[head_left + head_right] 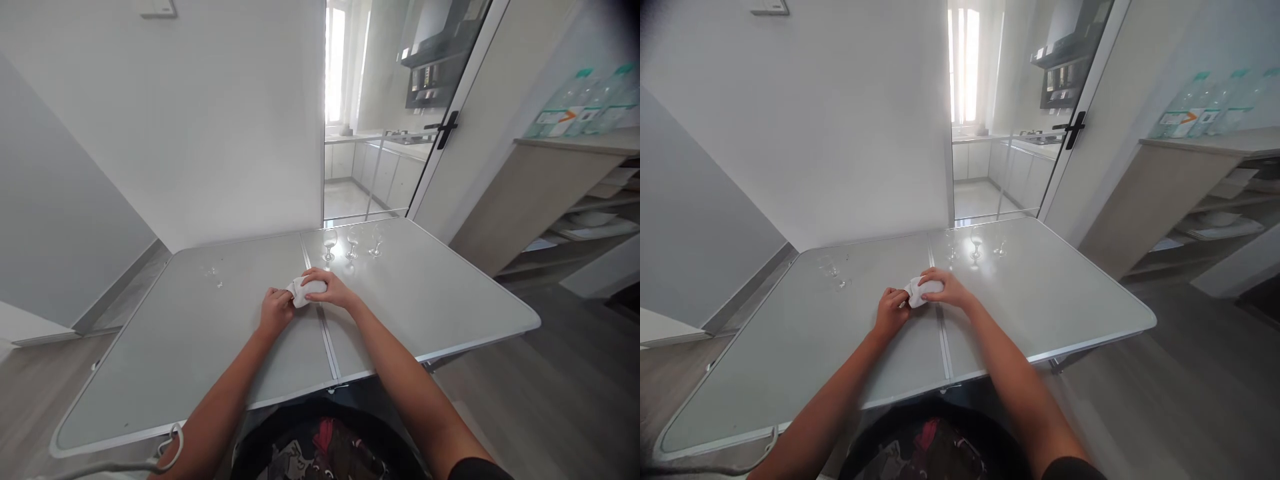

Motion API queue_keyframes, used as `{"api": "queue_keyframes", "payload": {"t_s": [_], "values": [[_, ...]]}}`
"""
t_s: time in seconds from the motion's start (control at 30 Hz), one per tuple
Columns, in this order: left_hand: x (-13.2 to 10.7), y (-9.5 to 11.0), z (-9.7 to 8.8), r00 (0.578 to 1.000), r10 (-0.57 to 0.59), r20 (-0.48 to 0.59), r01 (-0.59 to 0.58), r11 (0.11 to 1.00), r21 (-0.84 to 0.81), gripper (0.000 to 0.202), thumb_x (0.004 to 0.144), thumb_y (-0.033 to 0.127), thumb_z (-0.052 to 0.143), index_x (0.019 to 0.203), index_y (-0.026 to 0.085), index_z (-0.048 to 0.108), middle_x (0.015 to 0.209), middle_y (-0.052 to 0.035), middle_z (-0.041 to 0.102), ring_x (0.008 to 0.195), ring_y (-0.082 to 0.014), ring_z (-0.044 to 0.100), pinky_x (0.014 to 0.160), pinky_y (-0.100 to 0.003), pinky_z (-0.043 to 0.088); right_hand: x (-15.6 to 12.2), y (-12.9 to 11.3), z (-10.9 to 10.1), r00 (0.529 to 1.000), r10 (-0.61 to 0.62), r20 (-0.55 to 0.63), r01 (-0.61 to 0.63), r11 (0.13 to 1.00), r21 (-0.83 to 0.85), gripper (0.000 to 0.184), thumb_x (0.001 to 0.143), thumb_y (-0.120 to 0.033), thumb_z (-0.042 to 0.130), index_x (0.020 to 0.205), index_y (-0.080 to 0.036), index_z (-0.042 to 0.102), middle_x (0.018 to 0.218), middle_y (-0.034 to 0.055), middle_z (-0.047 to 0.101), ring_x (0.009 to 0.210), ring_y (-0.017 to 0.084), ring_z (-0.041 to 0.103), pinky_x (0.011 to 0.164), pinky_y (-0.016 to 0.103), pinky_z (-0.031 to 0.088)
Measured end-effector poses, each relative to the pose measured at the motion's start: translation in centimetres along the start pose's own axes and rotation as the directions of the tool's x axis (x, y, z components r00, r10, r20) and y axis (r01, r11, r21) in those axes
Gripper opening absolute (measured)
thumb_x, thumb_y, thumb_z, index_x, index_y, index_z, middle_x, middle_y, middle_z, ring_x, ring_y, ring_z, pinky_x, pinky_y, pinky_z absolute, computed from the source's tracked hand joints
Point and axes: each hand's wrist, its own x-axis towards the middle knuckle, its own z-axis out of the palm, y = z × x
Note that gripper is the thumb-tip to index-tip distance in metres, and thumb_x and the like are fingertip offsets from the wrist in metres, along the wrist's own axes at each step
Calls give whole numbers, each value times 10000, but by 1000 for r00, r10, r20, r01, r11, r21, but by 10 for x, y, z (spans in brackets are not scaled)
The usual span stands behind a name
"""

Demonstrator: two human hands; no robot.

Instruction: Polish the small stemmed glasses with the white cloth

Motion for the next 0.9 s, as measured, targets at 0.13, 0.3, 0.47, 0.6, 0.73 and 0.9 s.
{"api": "queue_keyframes", "payload": {"t_s": [0.13, 0.3, 0.47, 0.6, 0.73, 0.9], "values": [[2, -3, -2, 996, 80, -42, -78, 996, 49, 282, 860, 55, 485, 657, 216, 596, 625, -18, 628, 634, -151, 559, 802, -340, 382, 0, -5, -2, 992, -105, 66, 105, 994, 10, 245, 724, -362, 846, 935, -251, 792, 1170, 79, 647, 1077, 259, 630, 1011, 423, 456], [1, 0, -5, 992, 126, -12, -126, 992, 30, 280, 928, 94, 458, 797, 229, 666, 796, -49, 735, 716, -154, 622, 813, -348, 383, -1, -9, 2, 971, 238, 18, -234, 937, 260, 360, 751, -392, 806, 1066, -225, 750, 1027, 41, 694, 947, 219, 635, 807, 318, 494], [2, 2, -3, 996, 85, 4, -85, 996, -28, 212, 979, 212, 520, 961, 233, 730, 846, -70, 774, 754, -176, 666, 826, -368, 389, -1, 0, 5, 881, 461, 110, -430, 681, 593, 304, 775, -378, 770, 1006, -185, 729, 901, 35, 704, 766, 164, 622, 648, 257, 480], [3, -1, -1, 999, 28, -28, -31, 993, -116, 180, 964, 268, 592, 1022, 238, 759, 855, -72, 785, 766, -176, 690, 838, -364, 410, 0, 8, 4, 821, 559, 118, -444, 495, 747, 235, 796, -328, 745, 952, -154, 722, 836, 43, 700, 707, 159, 619, 634, 259, 514], [3, 0, 1, 991, -80, -110, 46, 958, -282, 176, 911, 326, 671, 1025, 244, 777, 859, -50, 790, 754, -172, 697, 832, -353, 448, 2, 16, 2, 825, 558, 90, -382, 432, 817, 147, 812, -296, 703, 862, -158, 693, 718, 24, 663, 613, 144, 583, 588, 255, 515], [6, 9, 2, 874, -484, -39, 370, 716, -592, 278, 845, 423, 725, 974, 183, 777, 879, -62, 777, 713, -166, 660, 724, -300, 513, 5, 20, 15, 866, 497, -61, -252, 537, 805, 164, 822, -324, 707, 916, -190, 688, 811, 23, 695, 679, 143, 610, 605, 241, 520]]}}
